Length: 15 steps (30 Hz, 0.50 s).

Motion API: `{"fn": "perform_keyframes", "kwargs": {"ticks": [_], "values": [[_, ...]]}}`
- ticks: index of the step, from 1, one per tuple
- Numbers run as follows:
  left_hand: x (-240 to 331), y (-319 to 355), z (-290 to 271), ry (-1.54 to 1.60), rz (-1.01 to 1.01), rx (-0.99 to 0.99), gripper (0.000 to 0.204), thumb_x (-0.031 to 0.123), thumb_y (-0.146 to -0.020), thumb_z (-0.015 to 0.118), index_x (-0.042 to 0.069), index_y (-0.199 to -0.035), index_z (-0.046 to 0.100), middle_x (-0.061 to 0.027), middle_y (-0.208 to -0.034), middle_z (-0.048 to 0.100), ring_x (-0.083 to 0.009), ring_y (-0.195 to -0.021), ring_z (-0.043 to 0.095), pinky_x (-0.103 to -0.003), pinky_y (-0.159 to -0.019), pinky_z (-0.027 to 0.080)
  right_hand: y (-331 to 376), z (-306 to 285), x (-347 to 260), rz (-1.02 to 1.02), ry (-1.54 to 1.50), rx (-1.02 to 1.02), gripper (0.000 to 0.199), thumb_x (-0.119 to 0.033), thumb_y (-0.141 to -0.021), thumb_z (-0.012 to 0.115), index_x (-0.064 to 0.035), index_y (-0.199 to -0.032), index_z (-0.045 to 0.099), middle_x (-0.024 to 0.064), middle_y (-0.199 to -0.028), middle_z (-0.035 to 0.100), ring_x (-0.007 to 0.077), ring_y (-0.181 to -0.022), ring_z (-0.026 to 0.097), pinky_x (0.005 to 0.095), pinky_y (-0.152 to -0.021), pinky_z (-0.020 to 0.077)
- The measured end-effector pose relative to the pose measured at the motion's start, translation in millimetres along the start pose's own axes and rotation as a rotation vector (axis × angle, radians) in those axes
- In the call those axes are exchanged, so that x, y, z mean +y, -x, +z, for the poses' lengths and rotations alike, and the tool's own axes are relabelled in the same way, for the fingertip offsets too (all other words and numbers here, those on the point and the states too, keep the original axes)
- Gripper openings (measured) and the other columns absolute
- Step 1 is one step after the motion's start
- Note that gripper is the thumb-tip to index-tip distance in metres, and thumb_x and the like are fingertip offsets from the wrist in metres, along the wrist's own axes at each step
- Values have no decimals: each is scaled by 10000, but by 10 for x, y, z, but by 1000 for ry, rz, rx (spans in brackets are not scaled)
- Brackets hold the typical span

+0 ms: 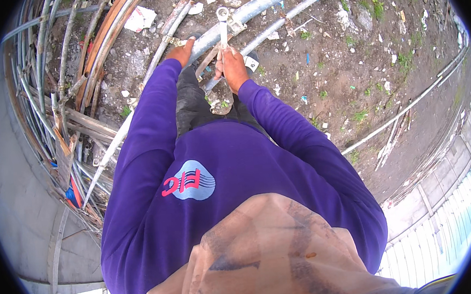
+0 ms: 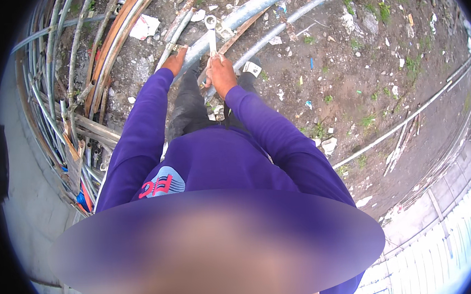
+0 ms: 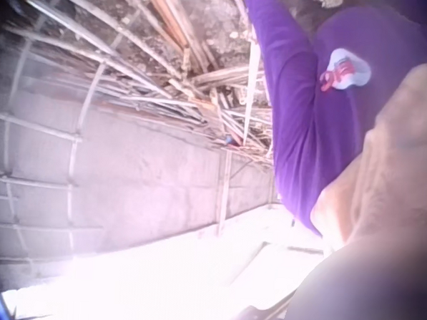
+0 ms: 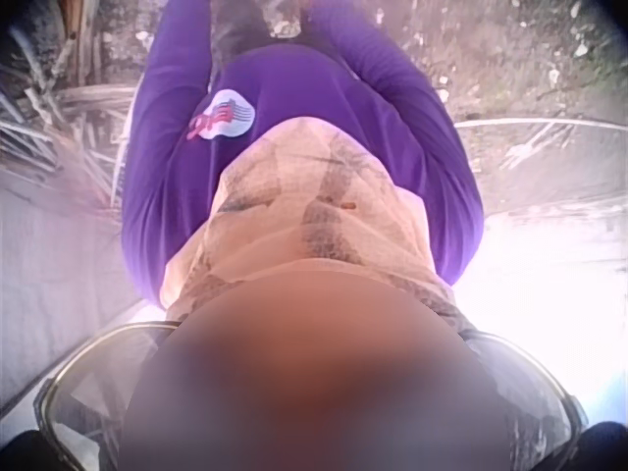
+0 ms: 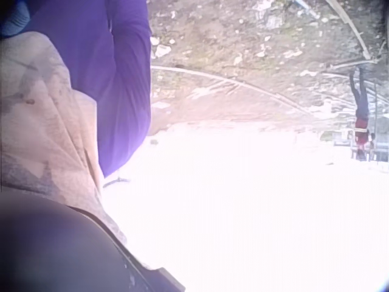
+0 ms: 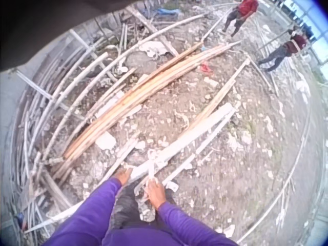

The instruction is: The person assembles a scaffolding frame by aligning two metal poles and securing them with a clamp. They tighten the clamp by hand and then use a wrench to further secure the connection. The person continues to adjust and tighten the clamp throughout the clip.

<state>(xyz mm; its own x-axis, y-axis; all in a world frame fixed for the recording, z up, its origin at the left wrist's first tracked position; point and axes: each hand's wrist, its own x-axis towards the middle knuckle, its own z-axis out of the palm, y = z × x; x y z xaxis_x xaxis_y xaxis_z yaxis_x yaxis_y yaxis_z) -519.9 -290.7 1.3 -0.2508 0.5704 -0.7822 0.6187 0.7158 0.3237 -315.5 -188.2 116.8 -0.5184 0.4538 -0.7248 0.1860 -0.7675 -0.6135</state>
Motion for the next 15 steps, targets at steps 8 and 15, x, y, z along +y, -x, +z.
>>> {"fn": "perform_keyframes", "kwargs": {"ticks": [8, 15], "values": [[-24, 37, -174, -18, 55, 9, 483, 421, -1055, 243, 263, -1494, 367, -355, -1226, 613, -472, -1134, 621, -515, -985, 462, -149, 432, 181, 54, -274, -27, 427, -428, -1104, 279, -84, -973, 495, 104, -715, 633, 221, -650, 647, 365, -648, 546], [-5, 86, -255, 33, 54, -75, 498, 408, -1075, 252, 235, -1540, 307, -347, -1283, 592, -469, -1176, 603, -495, -1014, 452, -288, 757, 284, 61, -324, 127, 458, -467, -1102, 251, -87, -998, 484, 152, -757, 672, 256, -648, 657, 428, -679, 567]]}}
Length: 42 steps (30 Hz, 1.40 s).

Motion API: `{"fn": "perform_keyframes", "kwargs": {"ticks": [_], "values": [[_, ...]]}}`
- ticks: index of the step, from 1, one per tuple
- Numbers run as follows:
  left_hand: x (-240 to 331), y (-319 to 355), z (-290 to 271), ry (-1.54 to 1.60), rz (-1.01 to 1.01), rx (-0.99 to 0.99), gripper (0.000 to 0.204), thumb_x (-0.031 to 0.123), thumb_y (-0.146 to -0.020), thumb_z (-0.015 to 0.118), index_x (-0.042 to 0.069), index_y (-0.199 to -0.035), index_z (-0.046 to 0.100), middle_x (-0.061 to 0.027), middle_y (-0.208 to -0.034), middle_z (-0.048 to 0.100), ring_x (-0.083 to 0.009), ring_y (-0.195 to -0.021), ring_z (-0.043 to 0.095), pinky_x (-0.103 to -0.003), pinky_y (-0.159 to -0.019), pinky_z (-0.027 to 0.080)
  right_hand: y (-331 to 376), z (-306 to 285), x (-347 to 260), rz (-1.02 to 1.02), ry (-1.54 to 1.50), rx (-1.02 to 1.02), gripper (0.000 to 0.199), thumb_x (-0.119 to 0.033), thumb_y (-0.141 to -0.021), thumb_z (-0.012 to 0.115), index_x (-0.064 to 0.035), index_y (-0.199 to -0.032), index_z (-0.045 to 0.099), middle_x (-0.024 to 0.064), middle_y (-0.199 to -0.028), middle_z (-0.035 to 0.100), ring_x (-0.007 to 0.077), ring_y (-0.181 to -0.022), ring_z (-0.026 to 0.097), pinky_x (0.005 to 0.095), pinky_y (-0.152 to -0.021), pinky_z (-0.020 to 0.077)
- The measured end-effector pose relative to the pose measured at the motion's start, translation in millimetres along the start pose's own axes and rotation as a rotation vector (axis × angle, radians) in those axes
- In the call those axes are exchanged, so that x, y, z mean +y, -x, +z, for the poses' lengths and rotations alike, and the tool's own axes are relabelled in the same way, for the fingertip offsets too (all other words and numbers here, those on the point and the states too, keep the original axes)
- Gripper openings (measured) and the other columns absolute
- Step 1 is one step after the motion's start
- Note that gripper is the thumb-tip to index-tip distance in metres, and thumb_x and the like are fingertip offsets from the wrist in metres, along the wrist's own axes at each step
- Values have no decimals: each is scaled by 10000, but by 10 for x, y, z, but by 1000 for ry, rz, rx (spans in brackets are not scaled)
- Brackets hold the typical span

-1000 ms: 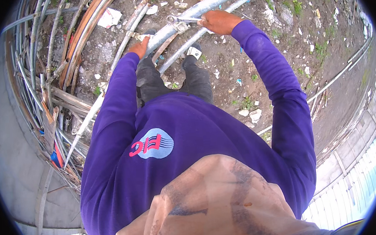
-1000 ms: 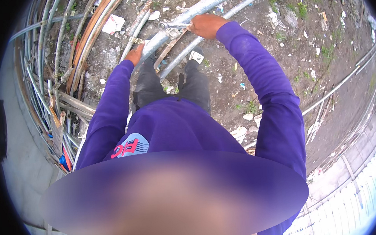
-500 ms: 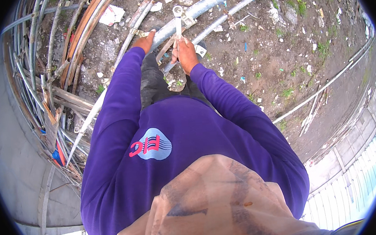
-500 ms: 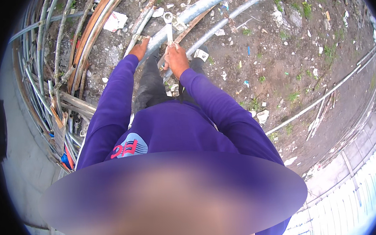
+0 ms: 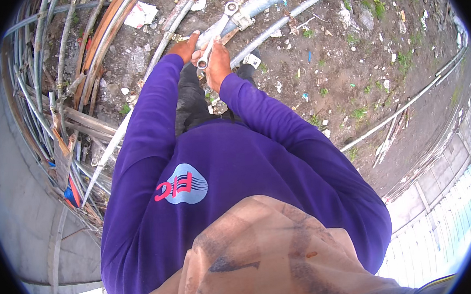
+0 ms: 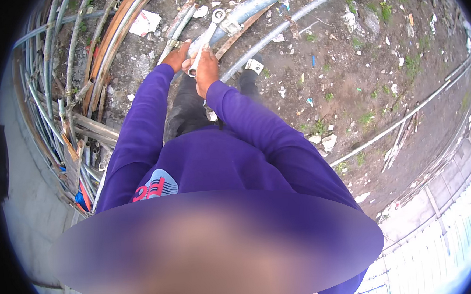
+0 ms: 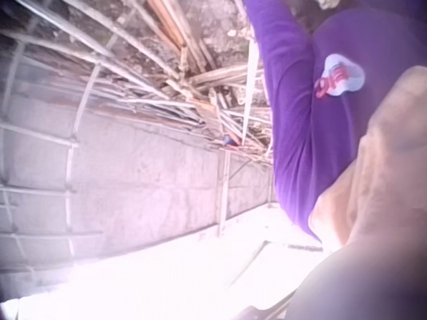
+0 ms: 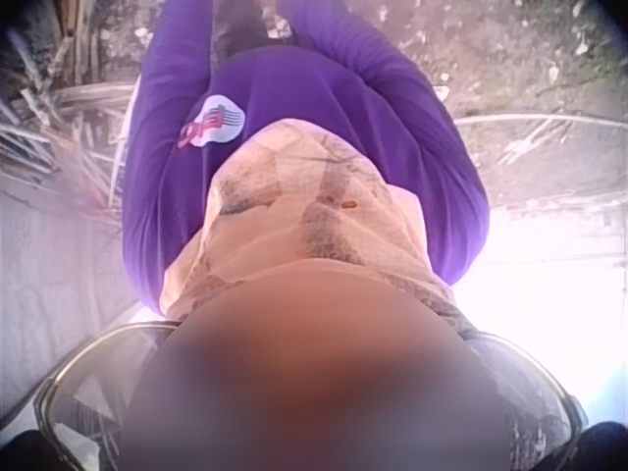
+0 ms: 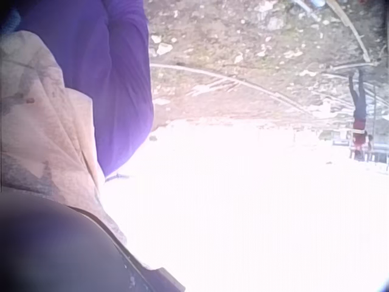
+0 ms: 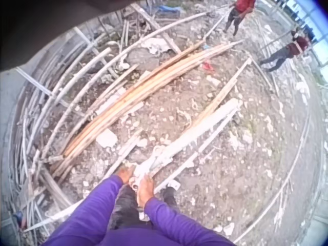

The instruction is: The person assembles a scaffolding frame by aligning two metal poles and securing them with a clamp. They tighten the clamp by hand and then use a wrench to further secure the connection. The person continues to adjust and tighten the clamp throughout the clip.

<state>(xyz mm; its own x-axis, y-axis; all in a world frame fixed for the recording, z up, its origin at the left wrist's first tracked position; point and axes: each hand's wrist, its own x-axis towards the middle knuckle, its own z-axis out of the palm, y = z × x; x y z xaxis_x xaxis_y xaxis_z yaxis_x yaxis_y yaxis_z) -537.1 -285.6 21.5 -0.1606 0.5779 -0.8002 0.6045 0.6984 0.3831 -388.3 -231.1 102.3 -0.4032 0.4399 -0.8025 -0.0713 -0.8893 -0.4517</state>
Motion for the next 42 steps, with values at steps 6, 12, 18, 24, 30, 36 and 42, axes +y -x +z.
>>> {"fn": "perform_keyframes", "kwargs": {"ticks": [6, 12, 18, 24, 30, 36, 42], "values": [[129, 105, -211, 117, -72, -106, 593, 485, -1069, 226, 194, -1585, 269, -331, -1424, 504, -456, -1313, 513, -458, -1108, 390, 35, 62, -39, 49, -6, -31, 503, -500, -1097, 222, -87, -971, 481, 159, -741, 666, 256, -625, 652, 430, -668, 578], [-83, 6, -204, 92, 27, -92, 584, 526, -1058, 228, 246, -1565, 303, -344, -1417, 501, -465, -1317, 504, -461, -1125, 367, -8, 138, -96, 14, 53, -17, 513, -510, -1092, 230, -91, -931, 478, 140, -698, 629, 244, -570, 625, 395, -571, 559], [-78, -83, 14, 214, -120, -46, 859, 721, -986, 194, 72, -1433, 535, -354, -1415, 495, -467, -1344, 477, -462, -1145, 331, 70, -48, -171, 18, 76, -77, 516, -465, -1088, 268, -87, -784, 444, 52, -546, 465, 195, -454, 513, 348, -413, 405], [108, 174, 288, 19, 61, -84, 600, 532, -1031, 226, 184, -1495, 381, -370, -1338, 549, -484, -1257, 545, -485, -1092, 384, 275, -392, -137, 26, 137, -62, 491, -431, -1087, 277, -95, -759, 420, 56, -540, 454, 203, -435, 502, 344, -384, 384], [442, 454, 601, 221, -231, -54, 762, 677, -999, 243, 111, -1447, 485, -388, -1299, 557, -509, -1213, 552, -505, -1057, 390, 601, -895, -123, 98, 88, -143, 455, -394, -1090, 294, -90, -774, 418, 64, -551, 445, 223, -441, 506, 360, -367, 383], [832, 879, 711, 254, -257, 179, 964, 772, -933, 286, -79, -1197, 654, -409, -1221, 585, -527, -1187, 560, -520, -1033, 398, 842, -1109, -131, 105, 118, -196, 426, -377, -1085, 321, -92, -786, 428, 54, -558, 437, 209, -445, 500, 344, -365, 378], [843, 871, 734, 228, -286, 340, 864, 665, -965, 337, -113, -1110, 682, -397, -1162, 612, -518, -1165, 581, -529, -1018, 417, 1080, -1529, -1129, 159, 488, -181, 351, -330, -1076, 408, -67, -865, 506, -21, -577, 400, 113, -428, 394, 286, -377, 308]]}}
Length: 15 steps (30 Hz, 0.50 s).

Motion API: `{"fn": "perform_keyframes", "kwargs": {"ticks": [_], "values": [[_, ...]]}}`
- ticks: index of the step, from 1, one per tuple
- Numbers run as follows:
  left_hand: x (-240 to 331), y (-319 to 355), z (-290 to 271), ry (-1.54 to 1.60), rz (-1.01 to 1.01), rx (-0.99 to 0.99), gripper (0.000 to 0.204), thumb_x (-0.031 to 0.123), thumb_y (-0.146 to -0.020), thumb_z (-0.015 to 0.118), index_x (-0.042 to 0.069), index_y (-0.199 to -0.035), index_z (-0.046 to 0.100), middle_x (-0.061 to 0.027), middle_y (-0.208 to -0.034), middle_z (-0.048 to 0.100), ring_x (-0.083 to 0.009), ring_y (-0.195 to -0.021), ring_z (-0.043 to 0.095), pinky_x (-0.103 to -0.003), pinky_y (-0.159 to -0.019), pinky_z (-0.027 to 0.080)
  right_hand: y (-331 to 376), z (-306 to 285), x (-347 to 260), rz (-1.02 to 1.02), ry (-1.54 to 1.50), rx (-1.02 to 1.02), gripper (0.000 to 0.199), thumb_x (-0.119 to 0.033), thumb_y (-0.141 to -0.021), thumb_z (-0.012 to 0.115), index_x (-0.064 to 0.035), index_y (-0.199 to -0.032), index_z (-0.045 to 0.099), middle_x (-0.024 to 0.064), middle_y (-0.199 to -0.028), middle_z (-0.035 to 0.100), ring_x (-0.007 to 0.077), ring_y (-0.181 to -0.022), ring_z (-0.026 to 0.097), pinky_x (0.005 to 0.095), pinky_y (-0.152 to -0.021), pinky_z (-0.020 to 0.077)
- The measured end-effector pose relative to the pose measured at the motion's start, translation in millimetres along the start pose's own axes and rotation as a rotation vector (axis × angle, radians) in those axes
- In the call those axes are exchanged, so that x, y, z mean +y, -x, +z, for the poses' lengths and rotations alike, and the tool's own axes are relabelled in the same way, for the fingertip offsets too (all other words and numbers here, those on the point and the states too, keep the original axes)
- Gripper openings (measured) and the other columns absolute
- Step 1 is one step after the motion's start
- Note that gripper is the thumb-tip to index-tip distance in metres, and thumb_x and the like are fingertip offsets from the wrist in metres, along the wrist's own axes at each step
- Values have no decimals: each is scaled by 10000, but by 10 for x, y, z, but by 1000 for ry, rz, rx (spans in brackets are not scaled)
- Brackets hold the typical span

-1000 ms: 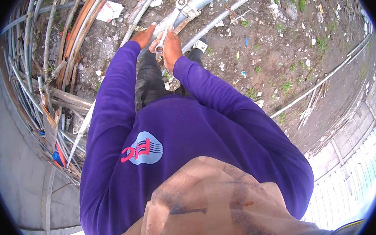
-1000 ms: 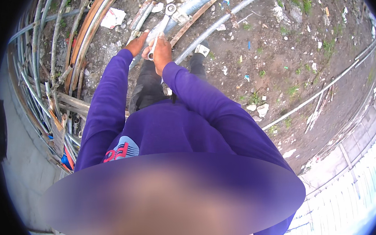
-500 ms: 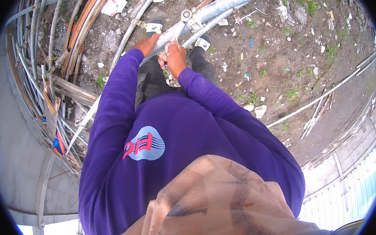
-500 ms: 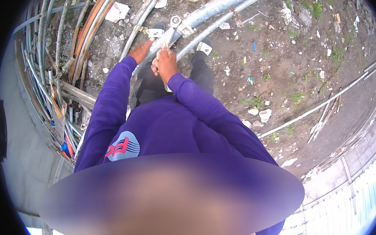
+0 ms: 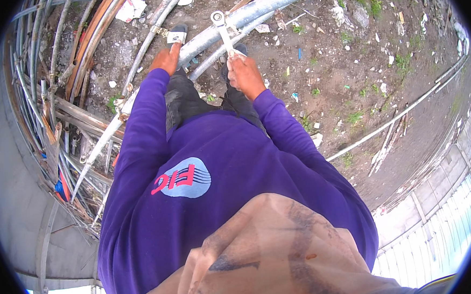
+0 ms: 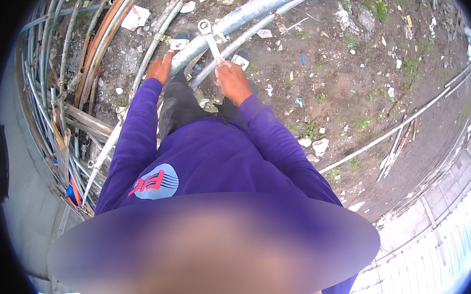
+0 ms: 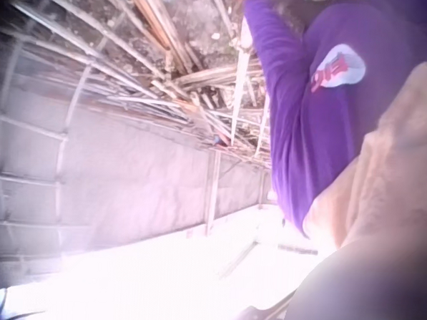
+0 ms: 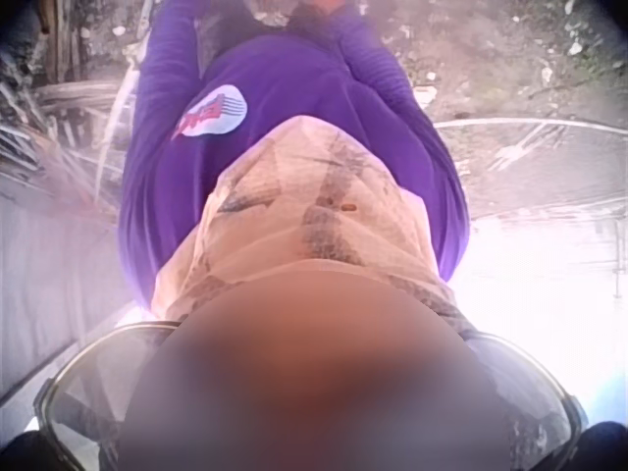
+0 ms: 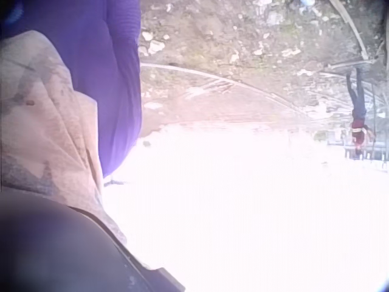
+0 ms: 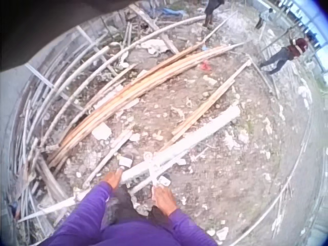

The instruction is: The person assembles a scaffolding frame by aligning two metal poles and securing them with a clamp. They tighten the clamp by hand and then use a wrench to further secure the connection. The person continues to adjust and tighten the clamp throughout the clip.

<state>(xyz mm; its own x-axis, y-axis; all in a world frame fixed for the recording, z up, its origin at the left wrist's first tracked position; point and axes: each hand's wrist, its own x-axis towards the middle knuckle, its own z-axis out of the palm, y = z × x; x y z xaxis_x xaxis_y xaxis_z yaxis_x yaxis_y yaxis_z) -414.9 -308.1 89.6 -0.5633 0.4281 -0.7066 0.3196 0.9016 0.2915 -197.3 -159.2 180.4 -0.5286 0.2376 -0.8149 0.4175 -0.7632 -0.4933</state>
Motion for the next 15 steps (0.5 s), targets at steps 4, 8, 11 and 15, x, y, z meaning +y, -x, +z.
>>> {"fn": "perform_keyframes", "kwargs": {"ticks": [4, 8, 11, 15], "values": [[-66, -184, -80, -39, 77, -24, 833, 652, -979, 307, -72, -1157, 679, -388, -1196, 604, -510, -1156, 588, -527, -1026, 413, -167, -331, -400, 66, 417, -88, 332, -310, -1053, 459, -19, -913, 537, -6, -587, 462, 99, -406, 435, 273, -344, 309], [-74, -322, -359, -111, 88, -47, 804, 621, -1013, 240, -40, -1245, 633, -376, -1239, 593, -513, -1170, 575, -521, -1044, 406, -392, -216, -529, 34, 492, -130, 351, -324, -1041, 468, -10, -902, 539, 37, -596, 526, 129, -394, 498, 285, -323, 354], [-61, -416, -425, -99, 63, -91, 822, 630, -1024, 197, -37, -1279, 606, -376, -1266, 579, -519, -1190, 557, -526, -1074, 382, -465, -79, -544, 14, 539, -69, 340, -333, -1039, 453, -29, -923, 551, 32, -595, 523, 141, -412, 514, 312, -366, 405], [-133, -731, -377, -49, 52, -122, 905, 676, -1002, 199, -86, -1221, 634, -390, -1245, 580, -514, -1211, 549, -530, -1076, 378, -595, 28, -488, -132, 475, 55, 336, -327, -1059, 430, -34, -950, 555, 28, -590, 510, 133, -447, 504, 310, -428, 431]]}}
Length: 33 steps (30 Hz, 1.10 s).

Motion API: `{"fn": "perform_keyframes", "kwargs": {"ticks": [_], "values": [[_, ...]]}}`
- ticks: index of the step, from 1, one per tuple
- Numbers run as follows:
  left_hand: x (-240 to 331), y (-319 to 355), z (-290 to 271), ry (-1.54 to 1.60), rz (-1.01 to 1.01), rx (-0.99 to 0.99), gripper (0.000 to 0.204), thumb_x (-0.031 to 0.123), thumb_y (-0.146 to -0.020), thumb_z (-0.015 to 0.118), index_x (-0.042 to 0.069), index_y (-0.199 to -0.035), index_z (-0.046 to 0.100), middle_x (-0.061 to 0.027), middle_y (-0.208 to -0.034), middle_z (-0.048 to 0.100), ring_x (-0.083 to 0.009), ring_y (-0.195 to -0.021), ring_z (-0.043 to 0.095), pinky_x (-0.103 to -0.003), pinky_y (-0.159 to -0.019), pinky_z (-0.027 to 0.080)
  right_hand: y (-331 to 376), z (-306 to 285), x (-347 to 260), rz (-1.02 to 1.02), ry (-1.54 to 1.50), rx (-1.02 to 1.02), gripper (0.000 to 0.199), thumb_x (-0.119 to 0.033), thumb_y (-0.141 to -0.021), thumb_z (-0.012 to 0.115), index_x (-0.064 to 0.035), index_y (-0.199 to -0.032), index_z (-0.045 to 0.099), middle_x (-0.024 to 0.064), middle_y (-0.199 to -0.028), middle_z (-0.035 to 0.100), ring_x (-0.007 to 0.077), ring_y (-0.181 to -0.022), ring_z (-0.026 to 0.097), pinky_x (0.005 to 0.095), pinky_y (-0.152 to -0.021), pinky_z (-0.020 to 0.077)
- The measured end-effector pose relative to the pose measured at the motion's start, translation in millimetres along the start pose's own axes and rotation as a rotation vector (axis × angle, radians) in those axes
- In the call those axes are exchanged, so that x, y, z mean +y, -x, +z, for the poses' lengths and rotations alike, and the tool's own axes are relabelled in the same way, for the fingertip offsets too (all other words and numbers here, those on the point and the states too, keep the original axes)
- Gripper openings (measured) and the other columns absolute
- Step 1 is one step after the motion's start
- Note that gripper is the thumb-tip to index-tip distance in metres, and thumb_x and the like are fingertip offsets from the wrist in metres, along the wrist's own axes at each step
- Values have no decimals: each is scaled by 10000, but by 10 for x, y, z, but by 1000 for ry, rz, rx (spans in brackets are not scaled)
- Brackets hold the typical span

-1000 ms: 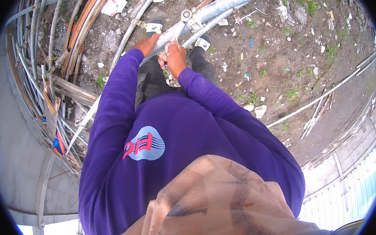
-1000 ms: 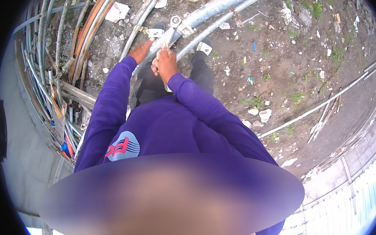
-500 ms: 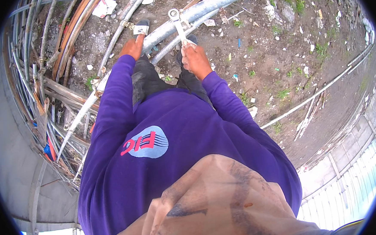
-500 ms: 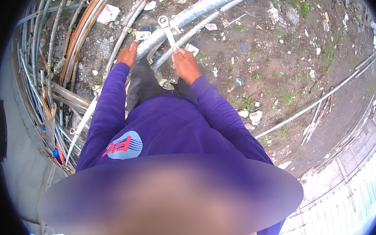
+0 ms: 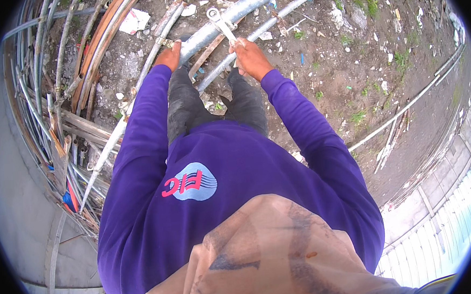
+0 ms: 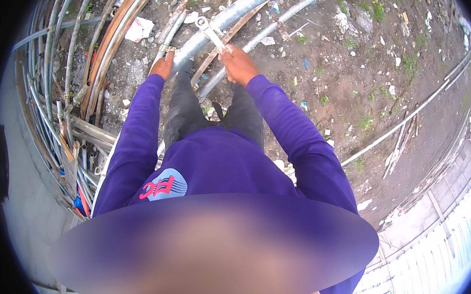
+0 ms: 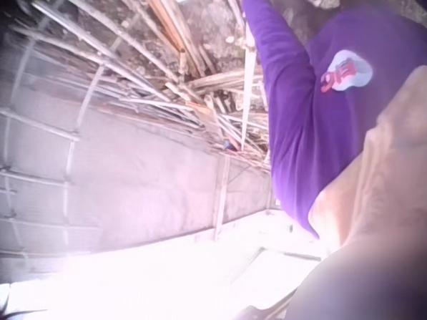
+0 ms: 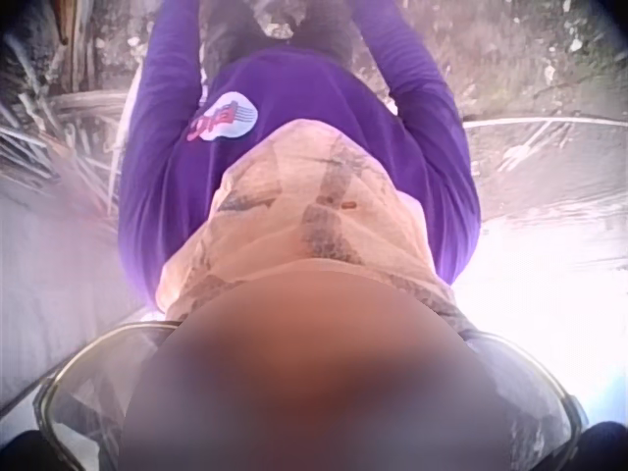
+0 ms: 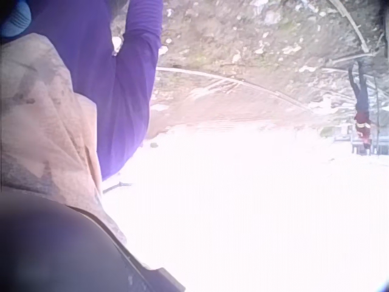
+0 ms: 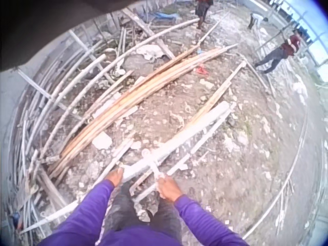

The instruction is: The person assembles a scaffolding frame by aligning two metal poles and securing them with a clamp. They tighten the clamp by hand and then use a wrench to further secure the connection. The person continues to adjust and tighten the clamp throughout the clip.

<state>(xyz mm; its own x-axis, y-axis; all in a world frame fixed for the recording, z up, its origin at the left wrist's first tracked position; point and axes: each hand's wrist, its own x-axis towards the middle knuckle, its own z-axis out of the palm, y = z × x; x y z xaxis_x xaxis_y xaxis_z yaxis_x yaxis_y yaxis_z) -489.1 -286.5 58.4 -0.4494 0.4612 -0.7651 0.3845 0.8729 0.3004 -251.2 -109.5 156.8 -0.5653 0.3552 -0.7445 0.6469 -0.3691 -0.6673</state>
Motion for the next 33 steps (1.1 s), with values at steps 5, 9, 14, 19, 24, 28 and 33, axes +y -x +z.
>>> {"fn": "perform_keyframes", "kwargs": {"ticks": [5, 9, 14, 19, 24, 28, 33], "values": [[-220, -278, 6, 5, 24, 12, 900, 667, -1011, 178, -84, -1185, 643, -403, -1145, 613, -517, -1172, 562, -502, -1041, 393, -214, 346, 87, -2, -250, 99, 297, -270, -1070, 370, -57, -961, 546, 27, -653, 519, 148, -515, 512, 332, -458, 468], [-217, -306, -62, -6, 40, -59, 817, 634, -1027, 189, -25, -1291, 595, -387, -1234, 589, -521, -1170, 566, -511, -1047, 391, -304, 928, 38, 68, -510, 91, 352, -359, -1096, 340, -94, -909, 476, 21, -607, 468, 154, -509, 523, 320, -516, 509], [-230, -213, -144, -124, 235, -159, 718, 597, -1042, 218, 51, -1383, 536, -365, -1317, 561, -515, -1185, 567, -514, -1058, 391, -504, 1648, -143, 27, -915, 188, 447, -452, -1094, 290, -100, -878, 460, 33, -599, 449, 188, -508, 528, 338, -508, 500], [-278, -303, -188, 36, 95, -121, 742, 626, -1018, 254, 36, -1322, 586, -367, -1258, 592, -510, -1190, 561, -515, -1049, 393, -579, 1517, -34, -20, -869, 59, 446, -451, -1088, 307, -107, -834, 431, 37, -579, 427, 194, -491, 506, 341, -458, 436], [-251, -46, -143, 69, 128, -109, 833, 685, -983, 287, -17, -1248, 647, -376, -1227, 601, -517, -1187, 556, -510, -1057, 383, -315, 1417, 96, -35, -900, 16, 407, -394, -1074, 369, -108, -787, 405, 40, -551, 403, 186, -437, 451, 342, -389, 364], [-223, 230, -99, -26, 152, -58, 759, 646, -988, 308, 15, -1243, 644, -376, -1230, 599, -527, -1153, 567, -518, -1031, 391, 102, 933, -46, 162, -701, 17, 358, -359, -1055, 429, -61, -888, 538, 12, -561, 408, 155, -444, 429, 334, -407, 368], [-183, 345, -14, -89, 117, 1, 593, 542, -1021, 287, 123, -1302, 599, -385, -1201, 604, -531, -1115, 585, -537, -980, 417, 34, -694, -444, 26, 411, -286, 510, -472, -1043, 465, -4, -890, 601, 29, -594, 494, 149, -490, 502, 330, -446, 408]]}}
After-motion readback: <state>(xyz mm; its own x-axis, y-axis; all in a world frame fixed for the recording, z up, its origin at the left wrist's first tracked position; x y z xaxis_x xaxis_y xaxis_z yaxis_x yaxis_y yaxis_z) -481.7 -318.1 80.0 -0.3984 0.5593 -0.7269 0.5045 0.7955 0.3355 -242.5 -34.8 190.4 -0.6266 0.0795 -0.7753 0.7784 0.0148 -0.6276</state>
